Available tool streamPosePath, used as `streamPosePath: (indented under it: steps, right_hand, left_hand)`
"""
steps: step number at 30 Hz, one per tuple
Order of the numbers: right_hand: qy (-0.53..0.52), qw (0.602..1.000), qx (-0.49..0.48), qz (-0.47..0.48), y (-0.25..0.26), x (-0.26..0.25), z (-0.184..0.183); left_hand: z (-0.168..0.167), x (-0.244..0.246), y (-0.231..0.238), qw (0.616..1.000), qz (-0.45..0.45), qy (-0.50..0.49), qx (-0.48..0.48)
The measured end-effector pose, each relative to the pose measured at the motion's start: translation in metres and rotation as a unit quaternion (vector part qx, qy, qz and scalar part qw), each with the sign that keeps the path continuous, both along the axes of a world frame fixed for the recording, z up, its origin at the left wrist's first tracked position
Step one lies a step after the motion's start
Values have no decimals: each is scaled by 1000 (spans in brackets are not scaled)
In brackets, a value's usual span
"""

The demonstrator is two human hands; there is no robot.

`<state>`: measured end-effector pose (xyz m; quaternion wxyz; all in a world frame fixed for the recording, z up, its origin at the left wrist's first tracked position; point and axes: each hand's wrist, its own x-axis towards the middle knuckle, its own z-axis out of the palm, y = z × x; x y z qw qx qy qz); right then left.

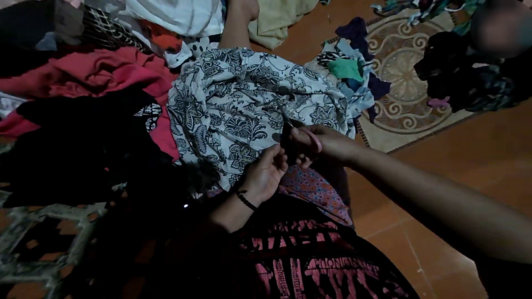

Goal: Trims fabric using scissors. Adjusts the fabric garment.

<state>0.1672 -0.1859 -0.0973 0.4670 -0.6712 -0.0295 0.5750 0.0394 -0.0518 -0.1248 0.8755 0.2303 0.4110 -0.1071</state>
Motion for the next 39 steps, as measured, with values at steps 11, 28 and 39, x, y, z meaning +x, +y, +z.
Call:
streamPosePath:
  steps: [11,28,39]
  right_hand:
    - [-12,1000,16,-18,1,-7,-1]
    - [29,994,55,-86,2,-22,-14]
    - [35,993,59,-100,6,-28,-18]
  left_hand:
    - [1,-1,1,1000,7,5,-6]
    - [5,-5,2,1000,-21,-4,9]
    - [6,-8,3,999,-29,-10,15]
